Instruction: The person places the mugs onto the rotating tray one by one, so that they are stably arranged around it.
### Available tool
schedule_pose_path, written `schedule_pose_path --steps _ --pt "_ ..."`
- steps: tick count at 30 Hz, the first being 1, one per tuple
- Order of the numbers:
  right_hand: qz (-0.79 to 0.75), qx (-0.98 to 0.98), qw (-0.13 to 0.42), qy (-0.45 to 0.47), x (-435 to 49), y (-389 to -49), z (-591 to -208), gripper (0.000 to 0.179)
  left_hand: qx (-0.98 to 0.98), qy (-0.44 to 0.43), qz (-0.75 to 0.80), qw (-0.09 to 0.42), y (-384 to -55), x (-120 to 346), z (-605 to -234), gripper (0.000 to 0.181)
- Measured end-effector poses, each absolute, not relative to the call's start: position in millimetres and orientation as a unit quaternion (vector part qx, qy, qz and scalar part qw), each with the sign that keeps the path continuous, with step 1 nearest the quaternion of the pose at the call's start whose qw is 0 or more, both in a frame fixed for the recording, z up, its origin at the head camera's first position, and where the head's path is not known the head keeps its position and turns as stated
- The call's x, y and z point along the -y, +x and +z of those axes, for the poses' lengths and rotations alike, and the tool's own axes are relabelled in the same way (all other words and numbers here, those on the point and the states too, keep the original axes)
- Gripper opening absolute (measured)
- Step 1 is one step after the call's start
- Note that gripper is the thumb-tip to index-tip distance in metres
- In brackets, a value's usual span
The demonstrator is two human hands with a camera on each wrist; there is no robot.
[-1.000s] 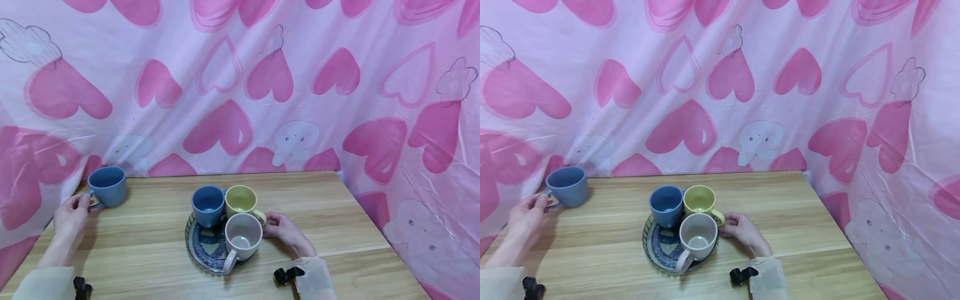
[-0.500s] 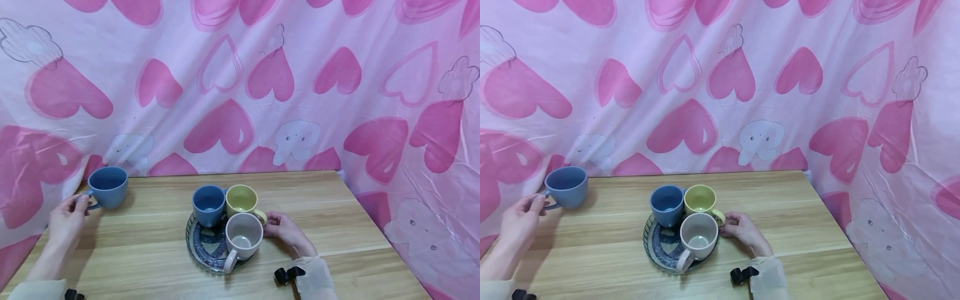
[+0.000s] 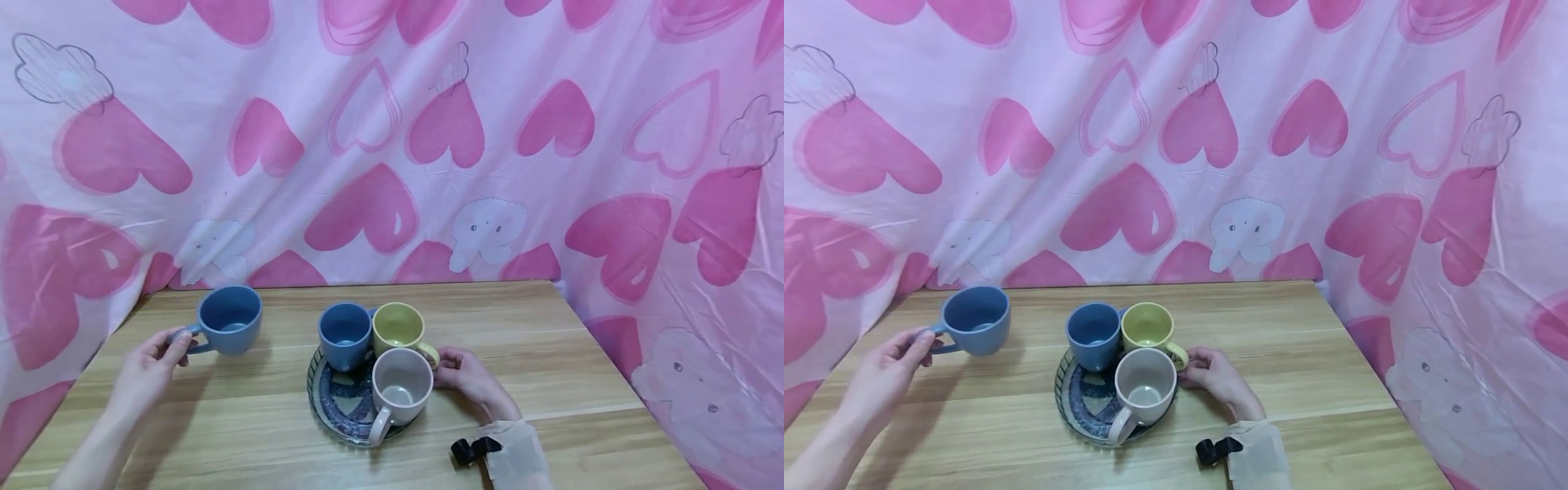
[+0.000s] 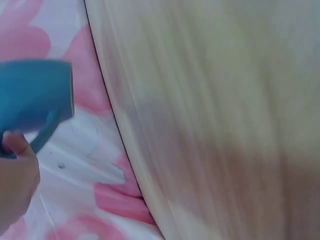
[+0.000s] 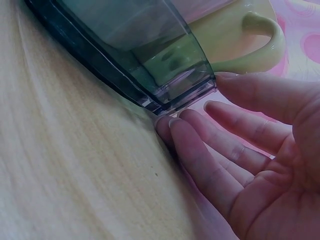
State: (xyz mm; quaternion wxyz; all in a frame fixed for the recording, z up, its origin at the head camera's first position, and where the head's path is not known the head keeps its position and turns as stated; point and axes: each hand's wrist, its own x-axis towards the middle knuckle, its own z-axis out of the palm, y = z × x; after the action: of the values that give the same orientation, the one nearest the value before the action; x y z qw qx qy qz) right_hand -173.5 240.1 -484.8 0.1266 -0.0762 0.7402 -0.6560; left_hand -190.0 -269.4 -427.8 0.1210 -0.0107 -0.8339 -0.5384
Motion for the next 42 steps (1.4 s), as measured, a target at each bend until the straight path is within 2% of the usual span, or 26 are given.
schedule_pose_path --steps 6,14,25,34,42 --pt "-0.665 -0.731 0.125 -0.088 -241 -173 -484 0.031 0.816 -0.050 -0.573 0.059 -174 251 -424 0.029" --pt "-0.656 -0.739 0.121 -0.096 -239 -173 -484 0.023 0.819 -0.084 -0.566 0.042 -161 233 -417 0.031" --pt "-0.644 -0.750 0.127 -0.077 -238 -174 -484 0.025 0.814 -0.132 -0.566 0.007 -140 222 -412 0.025" --pt "-0.644 -0.749 0.132 -0.079 -237 -175 -480 0.029 0.767 -0.184 -0.613 -0.050 -140 204 -412 0.022" --pt "-0.652 -0.742 0.131 -0.089 -241 -175 -483 0.027 0.749 -0.200 -0.620 -0.124 -148 186 -417 0.022"
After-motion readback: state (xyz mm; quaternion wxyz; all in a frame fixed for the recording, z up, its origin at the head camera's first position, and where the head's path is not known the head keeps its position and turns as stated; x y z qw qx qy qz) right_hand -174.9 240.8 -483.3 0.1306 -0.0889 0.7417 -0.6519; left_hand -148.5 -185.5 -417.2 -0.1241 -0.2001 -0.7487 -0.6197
